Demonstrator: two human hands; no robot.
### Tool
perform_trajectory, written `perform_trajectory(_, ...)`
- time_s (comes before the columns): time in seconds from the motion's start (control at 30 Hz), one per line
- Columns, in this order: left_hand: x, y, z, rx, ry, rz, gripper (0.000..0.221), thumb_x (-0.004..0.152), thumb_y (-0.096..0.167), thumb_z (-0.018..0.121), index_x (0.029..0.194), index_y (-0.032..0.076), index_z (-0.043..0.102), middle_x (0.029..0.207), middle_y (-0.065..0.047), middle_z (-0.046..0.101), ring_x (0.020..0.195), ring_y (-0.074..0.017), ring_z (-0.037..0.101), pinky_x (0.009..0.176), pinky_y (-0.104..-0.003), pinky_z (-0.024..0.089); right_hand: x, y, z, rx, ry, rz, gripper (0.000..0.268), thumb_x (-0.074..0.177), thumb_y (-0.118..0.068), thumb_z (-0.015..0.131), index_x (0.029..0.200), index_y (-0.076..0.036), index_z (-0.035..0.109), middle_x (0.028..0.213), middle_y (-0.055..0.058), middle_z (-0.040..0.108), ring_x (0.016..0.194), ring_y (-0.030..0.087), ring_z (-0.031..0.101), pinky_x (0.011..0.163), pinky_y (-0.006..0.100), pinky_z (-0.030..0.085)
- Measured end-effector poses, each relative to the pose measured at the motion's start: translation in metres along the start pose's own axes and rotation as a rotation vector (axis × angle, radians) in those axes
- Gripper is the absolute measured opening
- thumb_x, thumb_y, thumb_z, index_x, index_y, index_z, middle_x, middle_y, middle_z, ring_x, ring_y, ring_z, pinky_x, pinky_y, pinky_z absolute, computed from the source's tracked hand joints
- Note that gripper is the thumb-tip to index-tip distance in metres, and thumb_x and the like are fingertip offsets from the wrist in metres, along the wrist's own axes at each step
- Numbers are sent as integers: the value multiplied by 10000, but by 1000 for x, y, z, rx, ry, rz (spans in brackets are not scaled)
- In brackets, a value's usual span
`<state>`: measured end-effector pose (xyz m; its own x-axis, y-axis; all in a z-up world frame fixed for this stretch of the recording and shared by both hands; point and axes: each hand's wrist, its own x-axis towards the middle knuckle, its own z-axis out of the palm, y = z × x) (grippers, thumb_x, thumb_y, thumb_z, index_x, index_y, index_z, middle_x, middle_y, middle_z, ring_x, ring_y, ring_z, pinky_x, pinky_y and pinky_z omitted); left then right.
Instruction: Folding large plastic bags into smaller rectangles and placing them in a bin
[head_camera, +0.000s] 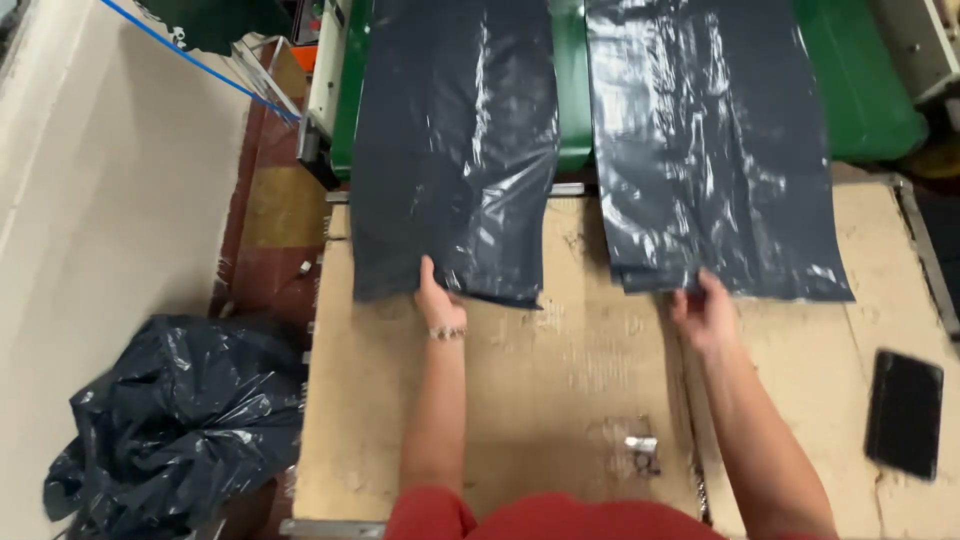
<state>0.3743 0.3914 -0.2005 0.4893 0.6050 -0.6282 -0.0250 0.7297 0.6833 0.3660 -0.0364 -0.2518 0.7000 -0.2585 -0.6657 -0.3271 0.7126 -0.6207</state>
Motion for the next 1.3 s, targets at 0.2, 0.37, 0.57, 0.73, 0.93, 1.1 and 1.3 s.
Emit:
perform_trajectory(0.2, -141, 61, -135, -34, 135, 14, 613, 767, 327, 940, 1114, 17, 540, 997, -142, 633, 811, -219, 638, 657, -311, 547, -234, 115, -10, -720, -312, -28, 310, 909, -98, 723, 1193, -28, 623, 773, 229, 707, 503, 354, 690, 353, 377, 506)
perform_trajectory(0.37, -221, 108, -282, 233, -196, 333, 281, 876, 63, 793, 1146, 25, 725, 1128, -159, 746, 998, -211, 698, 862, -358, 616, -238, 144, 37, -1150, -344, -1366, 1029, 728, -65, 862, 1590, 42, 311, 1526, 276, 386, 1431, 493, 372, 1231, 517, 275)
perform_trajectory(0.57, -215, 165, -411, 534, -566, 769, 460, 810, 128, 813, 1218, 6, 636, 1255, -125, 621, 1177, -213, 607, 988, -351, 503, -292, 139, -35, -1117, -835, -1026, 284, 725, -193, 904, 963, -144, 757, 1001, 32, 775, 1011, 291, 738, 1051, 435, 503)
perform_trajectory(0.73, -181, 208, -218, 597, -535, 719, 429, 814, 160, 804, 1168, -18, 641, 1172, -214, 635, 1147, -298, 618, 957, -355, 505, -256, 111, -29, -909, -829, -641, 318, 648, 167, 711, 877, -54, 720, 854, 42, 717, 818, 175, 675, 887, 376, 538)
perform_trajectory(0.93, -96, 224, -134, 1138, -677, 1214, 581, 1074, 454, 552, 1429, -3, 494, 1354, -259, 571, 1260, -446, 553, 1075, -533, 456, -92, 135, 72, -707, -334, -380, 258, 867, -262, 857, 1071, -140, 756, 962, 138, 714, 903, 305, 727, 715, 478, 587)
perform_trajectory(1.1, -49, 167, -247, 1840, -110, 722, 750, 941, 735, 523, 1285, 85, 667, 1285, -156, 677, 1232, -405, 620, 960, -567, 521, -88, 150, 56, -996, -198, -411, 494, 892, -469, 860, 1160, -72, 740, 1131, 198, 720, 1147, 365, 667, 914, 513, 517)
perform_trajectory(1.3, -40, 118, -304, 1780, -122, 509, 476, 943, 631, 597, 1091, 192, 707, 1097, -55, 754, 1046, -353, 725, 900, -515, 556, -126, 163, -1, -1249, -167, -356, 425, 845, -400, 842, 1131, -98, 758, 1032, 150, 751, 1061, 337, 707, 843, 466, 541)
